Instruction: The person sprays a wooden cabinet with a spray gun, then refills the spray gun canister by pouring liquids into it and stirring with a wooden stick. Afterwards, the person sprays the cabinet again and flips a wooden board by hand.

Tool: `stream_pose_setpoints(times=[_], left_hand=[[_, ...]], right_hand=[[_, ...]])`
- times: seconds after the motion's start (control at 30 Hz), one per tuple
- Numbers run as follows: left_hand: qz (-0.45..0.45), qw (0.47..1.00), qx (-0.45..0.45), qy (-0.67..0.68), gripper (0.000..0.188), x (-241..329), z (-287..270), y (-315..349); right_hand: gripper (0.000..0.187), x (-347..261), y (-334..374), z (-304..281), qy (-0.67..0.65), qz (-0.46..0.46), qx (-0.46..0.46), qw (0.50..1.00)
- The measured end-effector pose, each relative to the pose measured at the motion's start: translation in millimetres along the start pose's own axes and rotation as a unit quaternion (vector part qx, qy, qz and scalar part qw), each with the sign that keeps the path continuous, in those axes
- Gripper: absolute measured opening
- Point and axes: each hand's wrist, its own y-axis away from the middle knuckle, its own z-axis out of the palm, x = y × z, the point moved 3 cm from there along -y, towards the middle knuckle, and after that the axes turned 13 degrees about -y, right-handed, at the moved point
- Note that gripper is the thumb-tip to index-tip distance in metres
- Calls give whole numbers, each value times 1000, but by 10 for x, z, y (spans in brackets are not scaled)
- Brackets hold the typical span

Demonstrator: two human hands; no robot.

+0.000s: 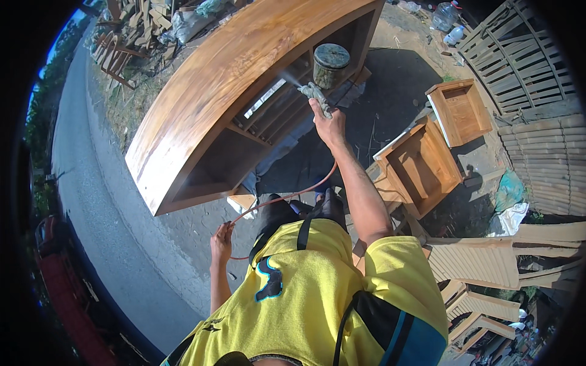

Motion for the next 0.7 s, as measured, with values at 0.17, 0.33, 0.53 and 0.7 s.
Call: stream_pose_setpoints(times=[0.17,0.33,0.53,0.7], left_hand=[[49,998,-42,-8,17,250,12,-590],[95,993,-66,-15,18,686,-22,-1140],[119,990,-61,-39,18,1357,98,-1702],[102,991,-84,-27,14,2082,319,-2228]], right_hand=[[60,84,-667,-328,-14,23,50,998],[61,60,-1235,-672,-25,34,81,996],[62,203,-2058,-1153,-18,52,118,992],[63,38,-2793,-1583,-52,48,116,991]])
